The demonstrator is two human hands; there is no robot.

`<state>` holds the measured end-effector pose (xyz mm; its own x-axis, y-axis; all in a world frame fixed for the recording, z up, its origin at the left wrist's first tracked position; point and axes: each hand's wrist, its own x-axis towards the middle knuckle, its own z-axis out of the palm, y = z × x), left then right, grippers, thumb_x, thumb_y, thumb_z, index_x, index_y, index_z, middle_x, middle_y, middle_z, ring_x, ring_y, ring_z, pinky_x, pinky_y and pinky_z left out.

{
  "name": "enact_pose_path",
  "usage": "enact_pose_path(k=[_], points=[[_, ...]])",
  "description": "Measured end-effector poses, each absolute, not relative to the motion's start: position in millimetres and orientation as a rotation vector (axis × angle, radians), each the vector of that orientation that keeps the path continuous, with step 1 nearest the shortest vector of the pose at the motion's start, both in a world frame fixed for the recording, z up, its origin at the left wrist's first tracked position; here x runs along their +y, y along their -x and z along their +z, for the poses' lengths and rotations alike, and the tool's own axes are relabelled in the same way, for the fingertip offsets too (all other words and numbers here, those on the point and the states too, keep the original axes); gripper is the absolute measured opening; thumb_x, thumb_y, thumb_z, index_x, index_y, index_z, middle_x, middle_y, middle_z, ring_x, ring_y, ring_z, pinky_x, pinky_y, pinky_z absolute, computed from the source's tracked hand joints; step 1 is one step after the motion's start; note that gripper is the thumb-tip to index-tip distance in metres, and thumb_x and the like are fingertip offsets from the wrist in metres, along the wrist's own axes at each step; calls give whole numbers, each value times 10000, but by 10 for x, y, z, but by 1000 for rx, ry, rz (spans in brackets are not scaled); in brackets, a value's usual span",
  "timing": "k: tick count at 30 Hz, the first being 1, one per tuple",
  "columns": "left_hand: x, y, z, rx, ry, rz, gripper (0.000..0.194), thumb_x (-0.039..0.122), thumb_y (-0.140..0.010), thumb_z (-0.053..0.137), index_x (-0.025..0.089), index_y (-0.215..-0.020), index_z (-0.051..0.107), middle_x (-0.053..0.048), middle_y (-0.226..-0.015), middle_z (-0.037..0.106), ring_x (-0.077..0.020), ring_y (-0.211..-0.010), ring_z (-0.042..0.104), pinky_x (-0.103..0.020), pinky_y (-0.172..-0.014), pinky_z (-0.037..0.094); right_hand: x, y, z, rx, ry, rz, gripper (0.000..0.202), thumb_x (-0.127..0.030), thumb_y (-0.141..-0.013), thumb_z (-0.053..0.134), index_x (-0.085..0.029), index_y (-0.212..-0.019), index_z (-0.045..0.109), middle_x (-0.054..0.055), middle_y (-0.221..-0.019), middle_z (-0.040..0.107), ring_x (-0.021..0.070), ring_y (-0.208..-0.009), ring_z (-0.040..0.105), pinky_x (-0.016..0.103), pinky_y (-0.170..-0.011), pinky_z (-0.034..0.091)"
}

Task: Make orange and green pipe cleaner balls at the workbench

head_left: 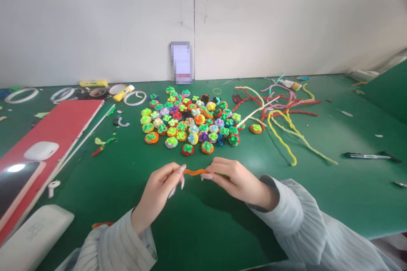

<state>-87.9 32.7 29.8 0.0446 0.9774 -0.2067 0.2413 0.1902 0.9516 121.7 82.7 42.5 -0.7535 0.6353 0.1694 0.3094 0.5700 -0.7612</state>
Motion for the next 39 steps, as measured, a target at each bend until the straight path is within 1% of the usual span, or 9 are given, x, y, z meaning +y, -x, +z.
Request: enact_pose_path(k=[6,10,16,20,23,26,29,35,39], points=[[333,877,413,1425,-1372,748,367,432,-858,404,168,-635,527,55,-452,331,-79,-419,349,-207,-445,278,851,-1219,452,-2228,994,947,321,-329,-900,439,-157,-712,634,36,-675,569,125,-636,542,235,-609,415],[306,856,468,1281,-1410,638,384,430,-872,376,167,-633,520,49,-470,341,-77,-423,338,-210,-442,265,870,-1210,505,-2074,1064,1072,381,-377,-888,449,-155,-631,624,15,-607,569,101,-557,519,221,-578,417],[274,839,412,1245,-1408,648,373,428,-885,344,168,-708,546,50,-480,333,-83,-425,352,-205,-428,298,881,-1205,503,-1907,986,1251,362,-414,-874,452,-141,-755,655,9,-608,552,92,-516,497,217,-513,425],[255,824,327,1444,-1764,831,216,354,-845,479,198,-968,565,28,-614,470,-95,-529,446,-207,-520,385,854,-1181,497,-1892,1001,1303,326,-402,-868,471,-140,-823,659,15,-618,571,96,-531,504,209,-494,417],[238,816,282,1434,-2117,899,249,263,-844,501,221,-1087,530,-20,-792,568,-121,-683,531,-235,-635,426,806,-1149,497,-1958,1004,1326,311,-387,-872,470,-144,-813,655,5,-616,566,88,-532,493,200,-509,408],[225,803,254,1394,-2387,873,166,206,-863,468,196,-1001,560,-35,-784,601,-137,-711,556,-255,-649,418,754,-1115,482,-2050,948,1379,308,-366,-881,459,-143,-792,652,3,-635,568,79,-534,488,193,-533,402],[221,782,233,1315,-2605,837,125,177,-866,456,170,-918,570,-3,-620,568,-124,-575,525,-255,-556,376,723,-1097,455,-2099,904,1451,333,-375,-890,439,-141,-789,653,8,-622,576,83,-530,489,197,-539,405],[226,768,238,1316,-2766,764,125,147,-878,418,147,-901,542,23,-514,505,-113,-454,454,-261,-467,284,727,-1130,459,-2087,884,1582,366,-412,-894,410,-134,-857,645,-27,-508,492,69,-420,465,188,-493,411],[230,795,243,1263,-2756,788,128,151,-892,380,146,-934,500,24,-531,523,-112,-449,454,-255,-466,282,735,-1152,488,-2117,824,1637,386,-409,-904,382,-121,-904,639,1,-568,535,67,-428,466,178,-461,398]])
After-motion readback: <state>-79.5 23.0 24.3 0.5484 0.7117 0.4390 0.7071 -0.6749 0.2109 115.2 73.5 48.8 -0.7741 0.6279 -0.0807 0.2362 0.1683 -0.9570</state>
